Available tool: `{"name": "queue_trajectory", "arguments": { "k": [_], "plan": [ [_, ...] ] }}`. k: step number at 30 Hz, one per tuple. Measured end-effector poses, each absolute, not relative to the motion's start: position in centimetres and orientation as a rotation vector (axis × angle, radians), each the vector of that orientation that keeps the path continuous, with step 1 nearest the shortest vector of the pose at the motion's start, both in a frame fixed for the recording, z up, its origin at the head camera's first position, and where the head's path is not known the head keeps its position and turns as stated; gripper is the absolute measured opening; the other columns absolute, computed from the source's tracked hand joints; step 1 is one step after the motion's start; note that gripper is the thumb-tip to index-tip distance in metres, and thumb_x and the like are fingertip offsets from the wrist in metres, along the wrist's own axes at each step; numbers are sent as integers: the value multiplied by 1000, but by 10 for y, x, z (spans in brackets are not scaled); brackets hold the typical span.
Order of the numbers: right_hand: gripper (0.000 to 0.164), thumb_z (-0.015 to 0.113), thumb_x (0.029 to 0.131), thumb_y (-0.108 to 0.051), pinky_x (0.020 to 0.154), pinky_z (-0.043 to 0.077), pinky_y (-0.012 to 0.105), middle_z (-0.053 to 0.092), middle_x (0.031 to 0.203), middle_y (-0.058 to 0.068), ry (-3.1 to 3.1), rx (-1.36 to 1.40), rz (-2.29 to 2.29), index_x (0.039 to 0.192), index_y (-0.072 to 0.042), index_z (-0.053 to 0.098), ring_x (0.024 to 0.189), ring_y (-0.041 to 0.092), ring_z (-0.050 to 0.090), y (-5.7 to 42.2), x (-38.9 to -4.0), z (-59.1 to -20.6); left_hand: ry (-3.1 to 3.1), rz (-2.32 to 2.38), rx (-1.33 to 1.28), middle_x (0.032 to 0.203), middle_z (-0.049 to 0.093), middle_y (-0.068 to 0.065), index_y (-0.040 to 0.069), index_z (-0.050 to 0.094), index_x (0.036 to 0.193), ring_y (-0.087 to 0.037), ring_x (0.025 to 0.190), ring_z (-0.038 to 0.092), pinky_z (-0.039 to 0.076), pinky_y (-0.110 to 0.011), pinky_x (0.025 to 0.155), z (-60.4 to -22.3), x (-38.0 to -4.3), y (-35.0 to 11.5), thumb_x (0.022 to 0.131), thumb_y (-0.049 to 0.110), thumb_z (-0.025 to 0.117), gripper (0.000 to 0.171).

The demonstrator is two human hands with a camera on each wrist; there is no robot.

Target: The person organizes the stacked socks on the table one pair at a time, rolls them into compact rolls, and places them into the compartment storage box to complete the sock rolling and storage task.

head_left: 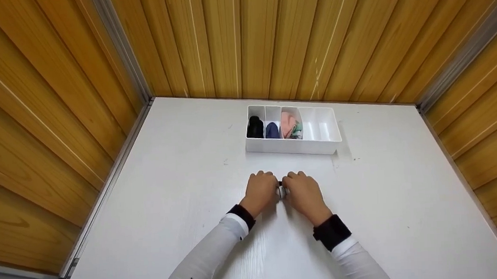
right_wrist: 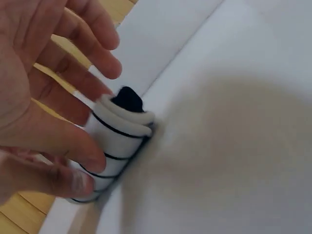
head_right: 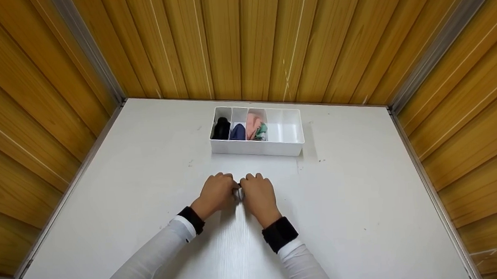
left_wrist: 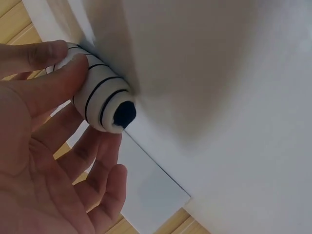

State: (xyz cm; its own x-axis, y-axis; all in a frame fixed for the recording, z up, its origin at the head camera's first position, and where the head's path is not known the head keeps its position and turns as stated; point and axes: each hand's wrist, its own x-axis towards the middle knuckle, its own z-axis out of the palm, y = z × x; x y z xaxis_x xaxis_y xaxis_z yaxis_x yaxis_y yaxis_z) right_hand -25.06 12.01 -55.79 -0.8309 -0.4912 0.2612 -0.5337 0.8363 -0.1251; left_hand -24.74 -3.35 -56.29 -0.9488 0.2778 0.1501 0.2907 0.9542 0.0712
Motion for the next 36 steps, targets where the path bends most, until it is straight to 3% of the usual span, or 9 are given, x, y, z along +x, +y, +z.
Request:
{"name": "queue_trajectory", "arguments": {
  "k": [9, 15, 20, 29, 36],
  "plan": [
    [11, 78, 79, -6, 68, 57, 44, 76, 85, 3, -2877, 727, 451, 85, -14, 82, 79, 29, 68, 125, -259, -555, -2887, -85, -472, 92, 73, 3, 28, 81, 93, -22, 86, 67, 53, -42, 76, -560, -250, -31, 91, 20, 69, 14],
    [9, 83, 75, -8, 65, 53, 43, 71, 80, 3, -2866, 736, 445, 82, -11, 79, 76, 28, 64, 121, -261, -554, -2906, -108, -413, 90, 75, 5, 26, 81, 89, -22, 86, 68, 52, -43, 80, -560, -253, -30, 89, 25, 72, 9],
    [20, 87, 71, -12, 63, 50, 43, 66, 81, 4, -2826, 783, 307, 84, -9, 73, 77, 30, 60, 119, -259, -560, -2967, -120, -394, 92, 75, 5, 25, 80, 87, -22, 88, 68, 51, -44, 82, -559, -255, -31, 85, 26, 75, 5],
    [20, 83, 73, -8, 61, 46, 41, 66, 86, 6, -2713, 786, 234, 87, -8, 69, 78, 29, 57, 113, -258, -568, -3067, -290, -376, 93, 78, 1, 27, 82, 88, -25, 89, 69, 50, -48, 85, -556, -264, -36, 83, 29, 78, 7],
    [11, 84, 74, -11, 59, 46, 40, 68, 82, 3, -2686, 788, 254, 81, -12, 77, 73, 29, 58, 109, -264, -571, -3051, -385, -384, 95, 77, 0, 26, 83, 91, -28, 89, 68, 50, -52, 84, -557, -262, -40, 85, 28, 75, 10]
  ]
}}
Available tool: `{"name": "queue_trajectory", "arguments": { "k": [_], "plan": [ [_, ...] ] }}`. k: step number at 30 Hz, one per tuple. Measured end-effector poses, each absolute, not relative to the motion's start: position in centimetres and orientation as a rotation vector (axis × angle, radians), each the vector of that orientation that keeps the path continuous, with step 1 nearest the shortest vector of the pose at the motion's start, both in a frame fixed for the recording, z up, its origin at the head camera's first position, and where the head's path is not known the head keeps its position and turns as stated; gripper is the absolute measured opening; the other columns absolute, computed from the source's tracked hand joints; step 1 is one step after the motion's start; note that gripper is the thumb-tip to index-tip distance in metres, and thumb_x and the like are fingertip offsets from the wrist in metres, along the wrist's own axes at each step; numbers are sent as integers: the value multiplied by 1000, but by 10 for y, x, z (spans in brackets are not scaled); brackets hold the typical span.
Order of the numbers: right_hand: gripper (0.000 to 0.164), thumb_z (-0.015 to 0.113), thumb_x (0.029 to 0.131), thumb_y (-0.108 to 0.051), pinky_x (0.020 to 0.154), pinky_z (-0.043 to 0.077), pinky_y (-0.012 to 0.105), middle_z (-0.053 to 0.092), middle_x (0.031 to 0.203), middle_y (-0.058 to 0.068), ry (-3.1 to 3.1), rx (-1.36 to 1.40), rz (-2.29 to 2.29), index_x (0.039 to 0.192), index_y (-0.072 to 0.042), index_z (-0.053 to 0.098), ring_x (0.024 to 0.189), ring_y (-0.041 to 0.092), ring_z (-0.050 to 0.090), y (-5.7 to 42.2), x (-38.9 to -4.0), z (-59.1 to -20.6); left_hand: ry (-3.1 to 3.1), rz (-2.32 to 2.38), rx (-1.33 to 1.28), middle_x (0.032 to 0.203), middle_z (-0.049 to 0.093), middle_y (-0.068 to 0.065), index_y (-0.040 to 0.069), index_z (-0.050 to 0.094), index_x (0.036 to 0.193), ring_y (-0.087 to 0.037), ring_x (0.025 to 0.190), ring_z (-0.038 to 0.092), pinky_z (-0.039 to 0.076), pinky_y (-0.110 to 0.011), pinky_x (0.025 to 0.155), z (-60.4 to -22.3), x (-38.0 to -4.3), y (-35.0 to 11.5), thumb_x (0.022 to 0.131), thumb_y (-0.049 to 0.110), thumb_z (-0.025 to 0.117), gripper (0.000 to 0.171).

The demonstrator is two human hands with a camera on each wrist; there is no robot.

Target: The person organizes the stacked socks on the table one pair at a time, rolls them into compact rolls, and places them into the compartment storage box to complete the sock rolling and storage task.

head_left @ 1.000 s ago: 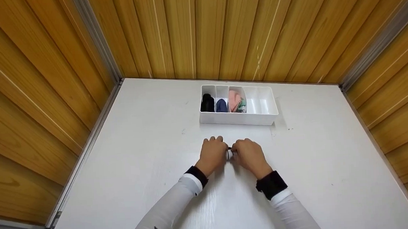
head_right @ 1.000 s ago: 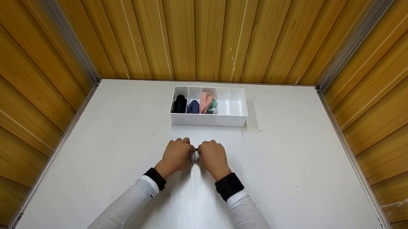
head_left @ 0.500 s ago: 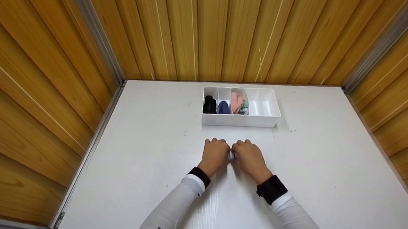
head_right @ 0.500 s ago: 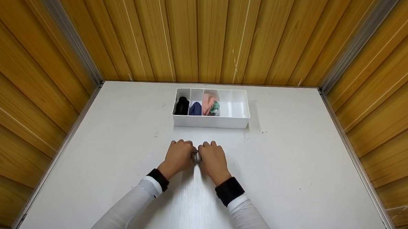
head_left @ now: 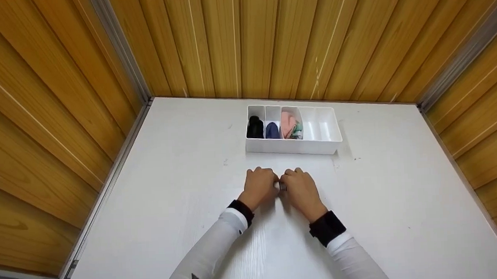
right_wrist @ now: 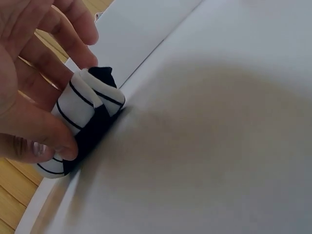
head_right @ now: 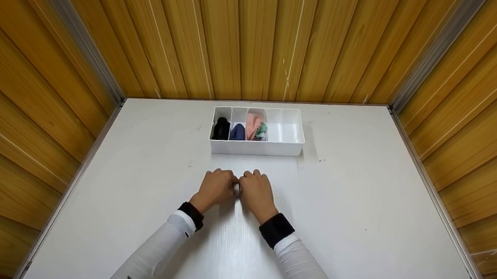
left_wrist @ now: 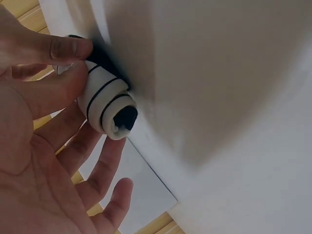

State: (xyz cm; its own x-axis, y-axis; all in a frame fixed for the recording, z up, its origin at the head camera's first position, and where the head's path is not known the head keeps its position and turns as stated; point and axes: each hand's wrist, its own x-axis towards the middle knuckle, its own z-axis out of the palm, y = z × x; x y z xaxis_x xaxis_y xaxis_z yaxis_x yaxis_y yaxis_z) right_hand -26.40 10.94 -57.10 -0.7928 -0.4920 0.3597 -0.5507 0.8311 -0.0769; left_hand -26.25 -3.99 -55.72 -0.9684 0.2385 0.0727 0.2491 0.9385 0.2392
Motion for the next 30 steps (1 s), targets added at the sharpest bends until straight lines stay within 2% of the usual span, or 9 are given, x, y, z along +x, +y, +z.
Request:
{"name": "queue_trajectory", "arguments": {
  "k": [5, 8, 12, 15, 18, 21, 26, 30],
  "plan": [
    [12, 87, 73, -16, 59, 47, 41, 66, 80, 3, -2720, 820, 253, 80, -12, 78, 72, 29, 58, 110, -269, -566, -2977, -427, -339, 90, 78, 3, 24, 82, 90, -25, 85, 72, 50, -48, 80, -553, -264, -42, 78, 24, 80, 12],
    [13, 86, 74, -17, 61, 48, 42, 65, 79, 4, -2752, 838, 242, 77, -11, 76, 72, 31, 58, 109, -271, -563, -2978, -492, -346, 95, 79, 4, 24, 82, 96, -23, 89, 73, 51, -46, 80, -548, -267, -46, 78, 29, 82, 19],
    [11, 83, 74, -17, 62, 48, 44, 64, 77, 7, -2771, 875, 202, 73, -9, 75, 74, 32, 59, 106, -271, -564, -2932, -573, -241, 123, 72, 1, 22, 77, 114, -27, 109, 68, 52, -48, 85, -533, -279, -60, 85, 34, 76, 31],
    [11, 81, 72, -16, 63, 49, 45, 65, 77, 8, -2784, 859, 152, 72, -7, 74, 75, 33, 61, 104, -271, -565, -2832, -568, -136, 147, 56, -5, 22, 69, 130, -32, 126, 58, 52, -51, 91, -522, -298, -71, 91, 30, 71, 40],
    [16, 82, 71, -18, 66, 50, 45, 66, 79, 9, -2818, 797, 96, 77, -5, 75, 78, 32, 62, 107, -271, -563, -2809, -531, -74, 158, 41, -15, 22, 62, 137, -39, 133, 51, 51, -52, 96, -517, -319, -73, 93, 27, 70, 45],
    [20, 85, 72, -20, 69, 52, 44, 68, 82, 10, -2855, 767, 58, 82, -4, 77, 81, 31, 63, 107, -271, -561, -2878, -487, -17, 155, 39, -23, 17, 62, 135, -44, 130, 51, 51, -53, 97, -522, -336, -76, 93, 26, 71, 44],
    [15, 81, 73, -15, 66, 54, 42, 69, 81, 9, -2855, 785, 40, 82, -4, 77, 79, 29, 63, 101, -270, -563, -2982, -480, 32, 130, 59, -25, 10, 65, 124, -44, 111, 62, 55, -53, 89, -538, -352, -82, 97, 20, 63, 29],
    [9, 77, 72, -11, 64, 53, 41, 68, 78, 9, -2826, 806, 44, 78, -4, 76, 76, 28, 62, 100, -269, -562, -2958, -576, 56, 111, 68, -21, 7, 72, 110, -43, 98, 69, 58, -53, 82, -544, -360, -84, 97, 16, 64, 18]
  ]
}}
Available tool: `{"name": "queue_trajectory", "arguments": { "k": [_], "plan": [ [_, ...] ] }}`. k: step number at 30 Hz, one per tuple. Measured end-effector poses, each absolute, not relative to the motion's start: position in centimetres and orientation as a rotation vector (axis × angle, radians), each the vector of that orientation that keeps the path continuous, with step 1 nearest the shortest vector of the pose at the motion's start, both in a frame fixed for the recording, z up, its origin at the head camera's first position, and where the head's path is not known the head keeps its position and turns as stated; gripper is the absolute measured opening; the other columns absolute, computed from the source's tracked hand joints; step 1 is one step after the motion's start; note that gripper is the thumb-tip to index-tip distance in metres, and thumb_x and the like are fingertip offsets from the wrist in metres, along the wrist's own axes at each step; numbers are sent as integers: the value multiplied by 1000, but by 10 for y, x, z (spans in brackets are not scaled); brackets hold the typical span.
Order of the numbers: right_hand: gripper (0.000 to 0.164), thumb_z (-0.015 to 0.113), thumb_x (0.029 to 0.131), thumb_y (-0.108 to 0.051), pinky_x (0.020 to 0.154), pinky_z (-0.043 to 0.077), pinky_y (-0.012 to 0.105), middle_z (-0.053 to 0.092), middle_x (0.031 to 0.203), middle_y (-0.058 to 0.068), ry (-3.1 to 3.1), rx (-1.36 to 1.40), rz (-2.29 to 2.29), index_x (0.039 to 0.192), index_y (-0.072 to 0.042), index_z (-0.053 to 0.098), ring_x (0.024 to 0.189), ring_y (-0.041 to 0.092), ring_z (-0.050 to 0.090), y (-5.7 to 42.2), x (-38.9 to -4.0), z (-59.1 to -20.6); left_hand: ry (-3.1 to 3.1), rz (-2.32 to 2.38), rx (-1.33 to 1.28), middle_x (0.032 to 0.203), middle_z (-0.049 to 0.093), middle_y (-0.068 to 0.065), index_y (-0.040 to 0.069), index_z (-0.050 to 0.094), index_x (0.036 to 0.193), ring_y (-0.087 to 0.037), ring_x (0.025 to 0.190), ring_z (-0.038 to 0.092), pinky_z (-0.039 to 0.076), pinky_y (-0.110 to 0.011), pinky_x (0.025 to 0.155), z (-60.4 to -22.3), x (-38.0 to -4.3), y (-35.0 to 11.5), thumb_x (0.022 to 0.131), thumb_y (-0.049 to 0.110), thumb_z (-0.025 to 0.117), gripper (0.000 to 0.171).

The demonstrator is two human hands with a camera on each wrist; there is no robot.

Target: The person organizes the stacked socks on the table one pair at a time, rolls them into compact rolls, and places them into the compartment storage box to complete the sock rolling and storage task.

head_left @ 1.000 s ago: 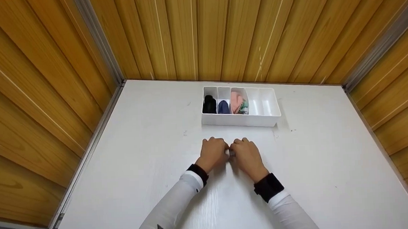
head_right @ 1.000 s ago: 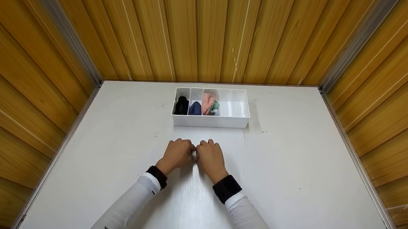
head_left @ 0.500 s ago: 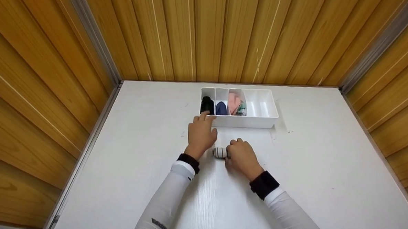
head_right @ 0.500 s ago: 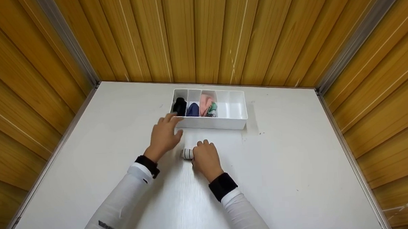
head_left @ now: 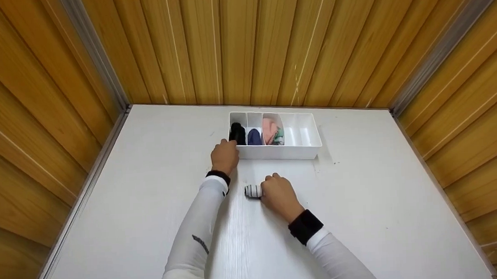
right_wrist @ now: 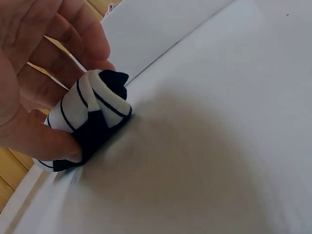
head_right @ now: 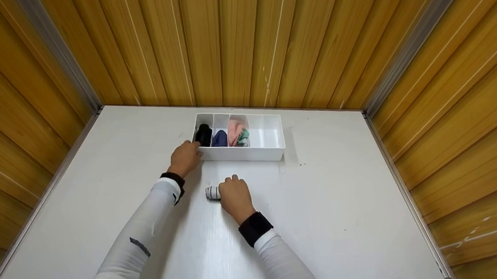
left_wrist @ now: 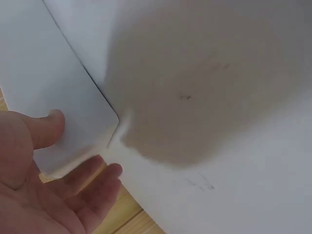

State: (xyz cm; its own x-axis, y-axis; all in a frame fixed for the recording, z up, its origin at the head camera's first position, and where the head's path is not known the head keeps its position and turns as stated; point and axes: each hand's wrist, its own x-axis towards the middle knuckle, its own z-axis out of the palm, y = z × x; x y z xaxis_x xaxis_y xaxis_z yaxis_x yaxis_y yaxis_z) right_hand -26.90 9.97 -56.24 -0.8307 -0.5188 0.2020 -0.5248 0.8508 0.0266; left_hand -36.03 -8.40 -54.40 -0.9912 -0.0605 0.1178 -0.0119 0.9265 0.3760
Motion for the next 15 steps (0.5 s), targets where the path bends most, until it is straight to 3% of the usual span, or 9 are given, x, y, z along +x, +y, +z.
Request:
{"name": "queue_trajectory", "arguments": {
  "k": [5, 8, 12, 15],
  "plan": [
    [14, 77, 69, -17, 61, 50, 42, 64, 70, 6, -2792, 795, 96, 67, -7, 68, 68, 28, 60, 102, -274, -565, -2915, -639, 52, 105, 71, -19, 4, 75, 101, -41, 94, 72, 58, -50, 82, -545, -363, -88, 94, 12, 67, 14],
    [30, 81, 73, -30, 55, 46, 41, 59, 62, 3, -2780, 696, 253, 61, -10, 62, 57, 24, 54, 116, -283, -558, -2893, -623, 49, 106, 71, -19, 2, 75, 102, -41, 93, 72, 59, -50, 81, -543, -363, -84, 94, 12, 68, 15],
    [33, 82, 77, -40, 51, 42, 36, 62, 62, 0, -2786, 454, 549, 68, -12, 69, 53, 18, 52, 139, -300, -536, -2896, -562, 72, 106, 72, -18, 3, 76, 101, -41, 90, 73, 59, -50, 78, -543, -361, -84, 93, 13, 68, 14],
    [28, 81, 77, -38, 51, 40, 33, 69, 65, 2, -2750, 269, 662, 77, -11, 76, 54, 20, 57, 157, -318, -514, -2897, -527, 82, 105, 73, -18, 4, 76, 101, -40, 90, 73, 59, -50, 77, -542, -361, -83, 93, 12, 67, 14]
  ]
}}
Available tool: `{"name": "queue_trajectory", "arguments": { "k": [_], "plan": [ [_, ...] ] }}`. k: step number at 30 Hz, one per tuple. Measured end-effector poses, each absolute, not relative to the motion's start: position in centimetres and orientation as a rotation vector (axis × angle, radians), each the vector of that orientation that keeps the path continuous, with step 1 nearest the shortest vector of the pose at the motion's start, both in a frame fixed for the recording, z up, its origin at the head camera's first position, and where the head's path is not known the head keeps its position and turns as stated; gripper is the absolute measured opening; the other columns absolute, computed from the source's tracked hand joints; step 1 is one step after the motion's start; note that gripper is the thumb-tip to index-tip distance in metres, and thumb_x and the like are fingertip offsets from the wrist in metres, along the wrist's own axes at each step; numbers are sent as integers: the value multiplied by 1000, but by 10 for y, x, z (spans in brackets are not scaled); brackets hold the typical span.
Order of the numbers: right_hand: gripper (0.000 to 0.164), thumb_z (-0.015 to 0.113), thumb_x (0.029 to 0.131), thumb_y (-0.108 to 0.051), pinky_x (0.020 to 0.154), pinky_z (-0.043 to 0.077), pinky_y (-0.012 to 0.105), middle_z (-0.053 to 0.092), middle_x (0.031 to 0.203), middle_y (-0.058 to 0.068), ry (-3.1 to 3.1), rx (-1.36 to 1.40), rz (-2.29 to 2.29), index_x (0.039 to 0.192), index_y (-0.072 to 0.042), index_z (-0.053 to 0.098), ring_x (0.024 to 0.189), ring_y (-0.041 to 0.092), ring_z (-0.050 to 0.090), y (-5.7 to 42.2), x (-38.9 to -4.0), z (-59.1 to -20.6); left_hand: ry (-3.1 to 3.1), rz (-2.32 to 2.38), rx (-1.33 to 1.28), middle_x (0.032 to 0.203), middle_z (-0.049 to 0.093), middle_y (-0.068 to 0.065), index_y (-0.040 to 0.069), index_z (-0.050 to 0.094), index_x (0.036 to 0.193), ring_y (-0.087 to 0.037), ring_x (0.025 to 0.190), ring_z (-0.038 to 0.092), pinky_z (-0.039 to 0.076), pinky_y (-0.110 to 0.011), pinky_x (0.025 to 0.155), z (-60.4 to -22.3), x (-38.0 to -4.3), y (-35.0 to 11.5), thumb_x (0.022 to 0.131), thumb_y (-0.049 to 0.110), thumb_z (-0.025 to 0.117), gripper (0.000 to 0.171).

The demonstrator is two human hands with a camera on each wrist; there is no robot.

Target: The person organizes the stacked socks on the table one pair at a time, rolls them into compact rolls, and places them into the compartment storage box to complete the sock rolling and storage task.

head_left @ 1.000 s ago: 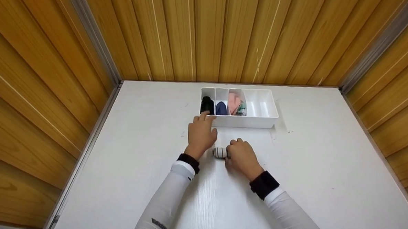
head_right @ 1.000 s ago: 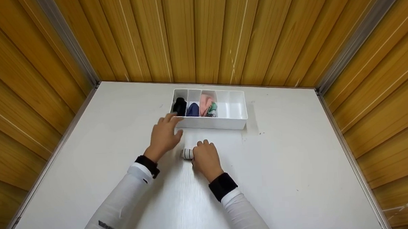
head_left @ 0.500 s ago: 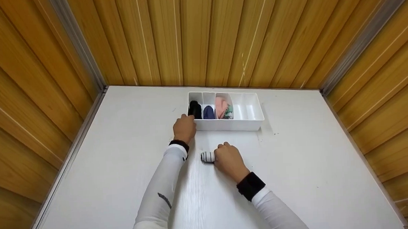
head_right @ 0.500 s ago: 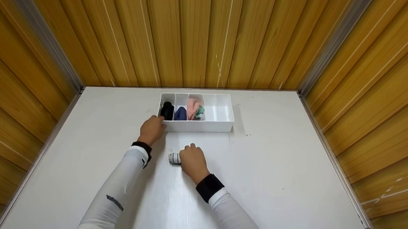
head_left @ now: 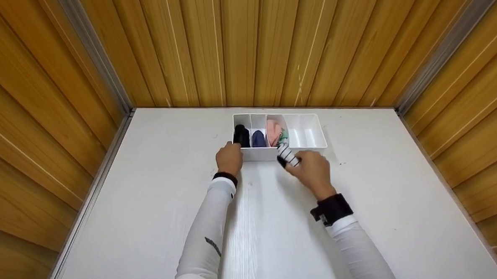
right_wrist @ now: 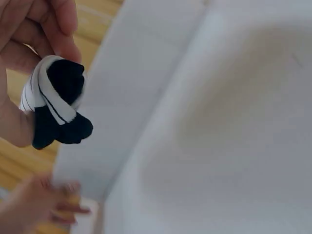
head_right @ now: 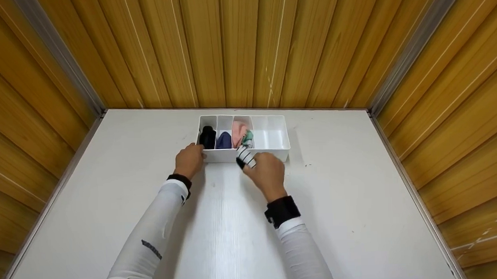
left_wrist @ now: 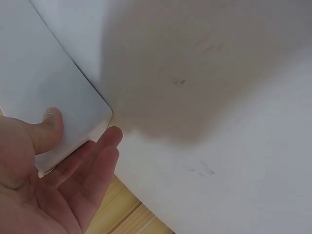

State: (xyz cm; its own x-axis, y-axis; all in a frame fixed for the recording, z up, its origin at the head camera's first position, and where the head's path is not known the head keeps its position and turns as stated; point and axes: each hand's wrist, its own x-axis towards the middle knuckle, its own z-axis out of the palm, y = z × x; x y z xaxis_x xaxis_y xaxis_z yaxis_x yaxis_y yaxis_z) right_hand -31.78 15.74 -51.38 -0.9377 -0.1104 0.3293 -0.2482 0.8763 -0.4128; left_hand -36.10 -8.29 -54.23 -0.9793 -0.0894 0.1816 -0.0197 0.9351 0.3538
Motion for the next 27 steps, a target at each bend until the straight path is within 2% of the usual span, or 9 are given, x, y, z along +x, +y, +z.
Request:
{"name": "queue_trajectory", "arguments": {
  "k": [5, 8, 10, 13, 16, 18, 22, 25, 27],
  "plan": [
    [28, 80, 76, -34, 50, 35, 33, 66, 62, 6, -2643, 96, 707, 67, -8, 73, 55, 24, 55, 174, -362, -488, -2890, -499, 101, 105, 73, -17, 5, 76, 101, -40, 91, 73, 59, -50, 77, -540, -363, -86, 92, 13, 68, 14],
    [30, 79, 76, -29, 49, 33, 33, 61, 57, 5, -2643, 44, 739, 60, -6, 68, 55, 22, 50, 178, -387, -488, -2906, -472, 119, 106, 73, -16, 7, 77, 101, -39, 91, 73, 59, -49, 77, -541, -363, -86, 92, 15, 69, 14],
    [29, 78, 76, -26, 49, 34, 35, 60, 58, 7, -2649, 17, 746, 60, -4, 66, 56, 24, 50, 178, -399, -492, -2912, -452, 111, 106, 73, -15, 8, 77, 100, -38, 90, 74, 60, -48, 76, -541, -362, -85, 93, 15, 68, 13],
    [22, 77, 76, -20, 54, 42, 44, 67, 67, 15, -2665, 15, 730, 73, -1, 68, 62, 33, 60, 175, -411, -501, -2908, -422, 92, 103, 73, -15, 8, 77, 98, -36, 88, 74, 60, -48, 74, -543, -361, -83, 93, 15, 68, 13],
    [21, 76, 78, -15, 62, 50, 56, 71, 81, 24, -2698, 68, 633, 88, 0, 66, 75, 45, 68, 169, -420, -514, -2902, -404, 95, 101, 74, -13, 9, 77, 96, -35, 86, 74, 60, -47, 73, -545, -362, -80, 92, 16, 68, 12],
    [18, 72, 79, -11, 64, 53, 60, 71, 84, 27, -2724, 127, 540, 90, 0, 64, 81, 49, 68, 165, -424, -521, -2898, -395, 103, 102, 74, -12, 10, 77, 96, -34, 86, 74, 60, -46, 73, -546, -363, -79, 91, 17, 70, 11],
    [4, 67, 77, -5, 62, 54, 61, 71, 81, 27, -2758, 130, 427, 76, -2, 65, 82, 48, 68, 160, -432, -532, -2910, -380, 99, 103, 74, -11, 11, 77, 97, -32, 85, 74, 60, -44, 73, -547, -364, -78, 91, 19, 71, 11],
    [10, 66, 78, -6, 62, 55, 60, 72, 80, 26, -2810, 95, 439, 68, -3, 68, 81, 46, 70, 159, -437, -536, -2913, -372, 103, 102, 74, -11, 11, 77, 96, -32, 85, 74, 60, -44, 72, -545, -364, -80, 91, 19, 71, 11],
    [15, 64, 81, -8, 65, 56, 60, 73, 83, 26, -2852, 97, 447, 71, -2, 73, 83, 46, 71, 157, -441, -537, -2922, -365, 105, 102, 74, -10, 11, 78, 97, -32, 85, 74, 60, -44, 72, -544, -365, -82, 91, 19, 71, 12]
  ]
}}
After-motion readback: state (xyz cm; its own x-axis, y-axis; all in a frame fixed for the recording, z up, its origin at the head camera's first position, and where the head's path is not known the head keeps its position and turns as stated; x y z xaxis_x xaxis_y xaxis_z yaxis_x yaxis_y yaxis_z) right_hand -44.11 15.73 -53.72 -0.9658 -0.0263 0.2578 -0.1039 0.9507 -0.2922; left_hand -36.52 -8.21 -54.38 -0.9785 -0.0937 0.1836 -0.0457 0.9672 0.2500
